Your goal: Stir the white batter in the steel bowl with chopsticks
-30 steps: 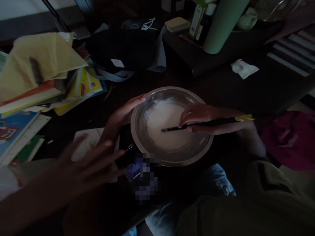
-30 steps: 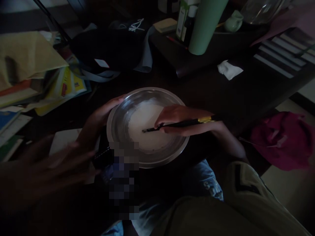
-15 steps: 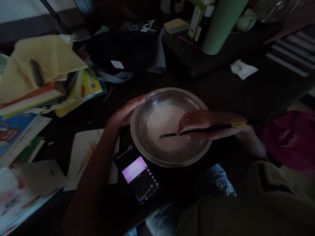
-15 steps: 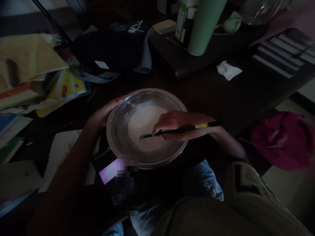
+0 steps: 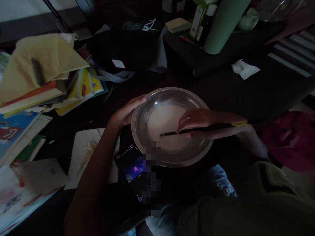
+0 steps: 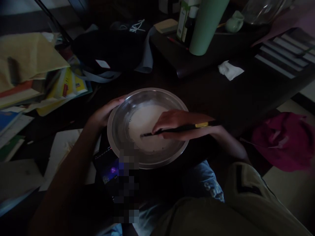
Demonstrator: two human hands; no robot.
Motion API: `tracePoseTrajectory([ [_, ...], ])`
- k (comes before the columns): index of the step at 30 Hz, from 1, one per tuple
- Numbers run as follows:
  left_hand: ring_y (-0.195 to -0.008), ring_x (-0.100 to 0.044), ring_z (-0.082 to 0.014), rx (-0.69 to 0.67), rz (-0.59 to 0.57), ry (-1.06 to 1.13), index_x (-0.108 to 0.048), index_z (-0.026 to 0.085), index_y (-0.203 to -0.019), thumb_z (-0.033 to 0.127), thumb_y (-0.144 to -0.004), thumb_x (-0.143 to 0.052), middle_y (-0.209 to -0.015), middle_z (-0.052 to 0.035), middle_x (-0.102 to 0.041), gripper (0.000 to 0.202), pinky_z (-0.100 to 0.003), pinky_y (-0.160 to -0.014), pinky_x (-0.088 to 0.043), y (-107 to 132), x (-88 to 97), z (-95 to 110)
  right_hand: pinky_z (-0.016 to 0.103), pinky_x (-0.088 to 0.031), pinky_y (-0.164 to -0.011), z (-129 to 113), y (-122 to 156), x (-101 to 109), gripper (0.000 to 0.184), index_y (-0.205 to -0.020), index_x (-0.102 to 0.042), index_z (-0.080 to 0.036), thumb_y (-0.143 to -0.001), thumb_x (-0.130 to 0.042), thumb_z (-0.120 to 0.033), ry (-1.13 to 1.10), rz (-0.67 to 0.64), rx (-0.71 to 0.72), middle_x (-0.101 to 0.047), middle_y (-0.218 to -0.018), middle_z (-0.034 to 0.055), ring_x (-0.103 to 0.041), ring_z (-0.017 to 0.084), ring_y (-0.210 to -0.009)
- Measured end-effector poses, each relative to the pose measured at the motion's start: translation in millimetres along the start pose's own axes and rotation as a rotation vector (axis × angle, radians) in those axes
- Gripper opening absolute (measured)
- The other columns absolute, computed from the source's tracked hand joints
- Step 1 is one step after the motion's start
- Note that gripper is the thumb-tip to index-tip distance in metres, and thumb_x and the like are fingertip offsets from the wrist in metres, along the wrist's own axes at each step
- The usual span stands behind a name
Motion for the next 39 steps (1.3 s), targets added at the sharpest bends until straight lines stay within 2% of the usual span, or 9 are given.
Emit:
tracePoseTrajectory([
  [6,-0.102,-0.067,-0.0189,-0.013,-0.055,0.039,-0.066,0.022,-0.125,0.038,-0.082,-0.067,-0.108,-0.0012,-0.074,0.045,-0.023,-0.082,-0.052,-0.3,-1.9,0.5,0.038,-0.044,-0.101,23.0,20.8,30.6,0.029,-0.113,-0.066,-0.024,-0.098,-0.049,-0.041,0.158,0.226,-0.367,-0.066,-0.116,0.0044,-0.059,0.022,-0.111],
  [9,-0.096,-0.068,-0.0177,0.0,-0.05,0.068,-0.067,0.022,-0.124,0.039,-0.079,-0.071,-0.109,-0.0011,-0.075,0.049,-0.022,-0.077,-0.051,-2.8,0.6,-2.5,0.034,-0.047,-0.093,13.7,26.3,34.1,0.026,-0.107,-0.067,-0.021,-0.099,-0.048,-0.037,0.103,0.086,-0.256,-0.068,-0.111,0.006,-0.062,0.018,-0.104],
  [13,-0.089,-0.068,-0.0153,0.006,-0.038,0.082,-0.068,0.02,-0.121,0.038,-0.078,-0.072,-0.108,-0.0025,-0.075,0.046,-0.022,-0.078,-0.051,-5.7,2.9,-5.8,0.029,-0.046,-0.093,-4.6,5.9,9.4,0.023,-0.108,-0.066,-0.017,-0.1,-0.048,-0.03,0.018,-0.029,0.003,-0.07,-0.107,0.0042,-0.062,0.014,-0.106],
  [17,-0.094,-0.067,-0.0181,-0.007,-0.066,0.082,-0.066,0.02,-0.124,0.037,-0.082,-0.068,-0.111,-0.0029,-0.074,0.046,-0.025,-0.081,-0.05,-5.2,1.0,-5.7,0.036,-0.044,-0.099,7.1,-8.8,-0.6,0.028,-0.117,-0.063,-0.019,-0.1,-0.047,-0.033,0.142,0.159,-0.105,-0.07,-0.112,0.0038,-0.061,0.018,-0.112],
  [21,-0.102,-0.066,-0.0195,-0.01,-0.091,0.069,-0.063,0.021,-0.129,0.036,-0.084,-0.066,-0.115,-0.0019,-0.073,0.047,-0.026,-0.086,-0.05,-4.1,0.2,-5.0,0.04,-0.044,-0.095,17.5,10.3,22.6,0.026,-0.108,-0.066,-0.021,-0.099,-0.048,-0.037,0.237,0.272,-0.283,-0.069,-0.11,0.0052,-0.062,0.021,-0.105],
  [25,-0.101,-0.067,-0.0189,-0.007,-0.096,0.06,-0.063,0.021,-0.129,0.037,-0.085,-0.065,-0.112,-0.0012,-0.074,0.046,-0.025,-0.085,-0.051,-3.9,-0.4,-4.6,0.034,-0.046,-0.091,9.6,19.5,35.0,0.025,-0.103,-0.068,-0.019,-0.099,-0.049,-0.035,0.146,0.155,-0.238,-0.069,-0.106,0.0056,-0.063,0.018,-0.101],
  [30,-0.099,-0.068,-0.0184,-0.022,-0.036,0.015,-0.069,0.021,-0.119,0.038,-0.083,-0.066,-0.111,-0.0035,-0.074,0.04,-0.023,-0.082,-0.053,-3.4,1.9,-2.7,0.029,-0.045,-0.096,-7.2,-4.1,2.7,0.025,-0.11,-0.066,-0.017,-0.101,-0.048,-0.032,-0.051,-0.045,0.004,-0.07,-0.104,0.003,-0.062,0.013,-0.106],
  [34,-0.099,-0.069,-0.0189,-0.002,-0.015,0.001,-0.069,0.022,-0.118,0.039,-0.083,-0.065,-0.109,-0.0029,-0.074,0.039,-0.024,-0.083,-0.054,-3.9,4.6,-5.1,0.035,-0.041,-0.103,7.9,-10.7,-3.2,0.032,-0.118,-0.064,-0.02,-0.101,-0.045,-0.039,0.048,0.084,-0.158,-0.068,-0.115,0.0045,-0.058,0.017,-0.115],
  [39,-0.101,-0.068,-0.0198,-0.012,-0.029,-0.037,-0.067,0.022,-0.123,0.039,-0.083,-0.063,-0.111,-0.0038,-0.073,0.043,-0.026,-0.086,-0.054,-3.2,4.0,-4.0,0.038,-0.042,-0.1,20.0,16.6,29.7,0.029,-0.107,-0.066,-0.023,-0.1,-0.045,-0.041,0.22,0.213,-0.359,-0.068,-0.112,0.0044,-0.06,0.02,-0.108],
])
Point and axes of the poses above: each hand's wrist, its own y-axis away from the middle knuckle, its own x-axis out of the back of the hand, z = x × y, the point moved 7 cm from there along -y, towards the middle knuckle
